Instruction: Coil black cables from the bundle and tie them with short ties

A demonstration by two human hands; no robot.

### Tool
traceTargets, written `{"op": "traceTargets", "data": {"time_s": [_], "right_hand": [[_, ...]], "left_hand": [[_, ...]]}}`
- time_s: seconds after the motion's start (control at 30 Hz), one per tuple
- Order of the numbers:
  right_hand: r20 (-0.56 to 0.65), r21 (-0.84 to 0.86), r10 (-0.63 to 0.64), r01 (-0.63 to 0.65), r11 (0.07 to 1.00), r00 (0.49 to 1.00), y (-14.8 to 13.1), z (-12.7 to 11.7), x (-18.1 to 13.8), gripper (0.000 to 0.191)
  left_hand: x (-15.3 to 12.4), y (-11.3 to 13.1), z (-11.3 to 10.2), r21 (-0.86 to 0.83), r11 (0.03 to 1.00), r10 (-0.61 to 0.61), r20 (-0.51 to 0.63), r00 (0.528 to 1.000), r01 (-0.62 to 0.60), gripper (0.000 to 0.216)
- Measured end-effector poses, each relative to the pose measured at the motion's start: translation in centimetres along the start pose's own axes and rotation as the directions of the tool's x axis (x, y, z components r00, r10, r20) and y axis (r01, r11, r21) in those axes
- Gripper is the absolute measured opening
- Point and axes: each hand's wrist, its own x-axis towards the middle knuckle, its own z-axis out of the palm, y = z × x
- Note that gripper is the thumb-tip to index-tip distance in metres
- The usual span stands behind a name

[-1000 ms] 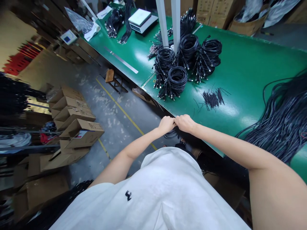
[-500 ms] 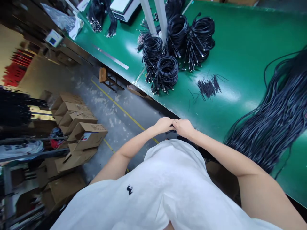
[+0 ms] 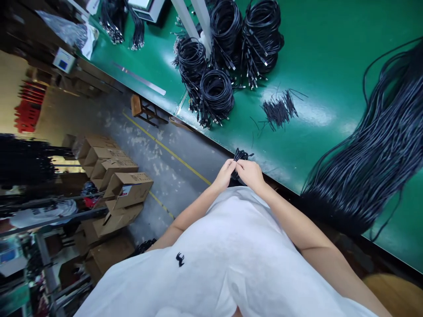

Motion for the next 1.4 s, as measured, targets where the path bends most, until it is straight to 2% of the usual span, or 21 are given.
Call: {"op": "traceTargets", "data": {"time_s": [0.1,0.13,0.2,0.27,0.3,0.4,0.43,0.5,0.6,0.7,0.8,0.87,0.93,1.0,1.07,1.13,1.17,1.23,1.27,1.33,1.4], "right_hand": [[0.009,0.167,-0.212,0.208,0.964,0.977,1.2,-2.0,-1.3,0.035],[-0.040,0.242,-0.245,0.247,0.938,0.969,1.9,-2.8,-1.7,0.035],[-0.240,0.358,-0.144,0.225,0.906,0.960,3.5,-4.5,-2.1,0.032],[-0.417,0.450,0.069,0.140,0.882,0.906,5.0,-5.5,-1.7,0.032],[-0.425,0.508,0.131,0.116,0.853,0.896,5.4,-5.6,-1.3,0.039],[-0.204,0.734,0.116,0.073,0.675,0.972,5.3,-4.6,0.8,0.061],[-0.146,0.787,0.111,0.048,0.615,0.983,4.9,-4.0,1.6,0.061],[-0.125,0.827,0.163,0.012,0.562,0.979,3.9,-2.9,3.4,0.054],[-0.196,0.790,0.243,0.007,0.613,0.950,2.6,-2.5,6.2,0.045],[-0.251,0.777,0.238,0.048,0.628,0.938,1.8,-3.9,9.9,0.045],[-0.340,0.775,0.227,0.134,0.618,0.913,0.5,-6.3,15.0,0.047],[-0.400,0.730,0.175,0.198,0.654,0.900,-0.8,-7.7,19.1,0.051],[-0.462,0.623,0.079,0.260,0.737,0.883,-2.2,-8.7,23.7,0.057],[-0.522,0.445,-0.021,0.293,0.846,0.853,-3.3,-9.0,28.2,0.061],[-0.546,0.254,-0.083,0.259,0.932,0.834,-4.0,-8.4,32.0,0.064],[-0.529,0.129,-0.082,0.175,0.976,0.845,-4.1,-7.0,34.3,0.063],[-0.514,0.096,-0.067,0.135,0.986,0.855,-4.1,-6.1,34.8,0.061],[-0.498,0.067,-0.036,0.079,0.995,0.867,-3.9,-4.3,34.9,0.058],[-0.497,0.059,-0.028,0.066,0.996,0.867,-3.8,-3.6,34.7,0.057],[-0.502,0.051,-0.020,0.053,0.997,0.864,-3.9,-2.7,34.3,0.057],[-0.499,0.058,-0.010,0.045,0.997,0.866,-4.1,-2.6,34.5,0.058]], "left_hand": [[-0.6,1.5,0.8,-0.142,0.990,-0.026,-0.016,1.000,0.024,0.013],[-0.6,2.2,0.9,-0.205,0.978,-0.034,-0.008,0.999,0.032,0.011],[-0.3,3.9,0.6,-0.330,0.942,-0.043,0.037,0.998,0.052,0.011],[0.3,5.5,0.2,-0.422,0.902,-0.046,0.121,0.992,0.093,0.020],[0.7,6.3,-0.1,-0.450,0.885,-0.049,0.162,0.986,0.117,0.025],[2.0,7.7,-0.6,-0.466,0.863,-0.094,0.232,0.968,0.195,0.032],[2.5,8.0,-0.7,-0.444,0.868,-0.126,0.240,0.963,0.224,0.031],[3.6,8.3,-0.8,-0.376,0.887,-0.191,0.229,0.955,0.267,0.026],[5.7,9.0,-0.9,-0.315,0.908,-0.225,0.188,0.956,0.276,0.017],[8.4,11.0,-0.7,-0.349,0.913,-0.166,0.158,0.973,0.212,0.015],[11.5,14.7,-0.5,-0.384,0.916,-0.070,0.133,0.989,0.117,0.015],[13.9,17.8,-0.7,-0.355,0.934,0.003,0.100,0.995,0.033,0.017],[16.5,20.7,-1.4,-0.252,0.963,0.095,0.012,0.995,-0.089,0.021],[19.1,22.8,-2.5,-0.023,0.971,0.234,-0.111,0.966,-0.238,0.026],[21.4,23.7,-3.8,0.330,0.878,0.412,-0.150,0.899,-0.347,0.035],[23.4,23.3,-5.0,0.655,0.645,0.547,-0.036,0.837,-0.393,0.044],[24.1,22.8,-5.5,0.763,0.507,0.571,0.051,0.820,-0.401,0.047],[25.3,21.3,-6.2,0.872,0.275,0.557,0.198,0.806,-0.404,0.049],[25.8,20.6,-6.4,0.895,0.196,0.539,0.244,0.806,-0.402,0.049],[26.5,19.6,-6.7,0.917,0.105,0.518,0.279,0.809,-0.384,0.050],[27.0,19.3,-6.9,0.931,0.062,0.517,0.279,0.810,-0.360,0.051]]}}
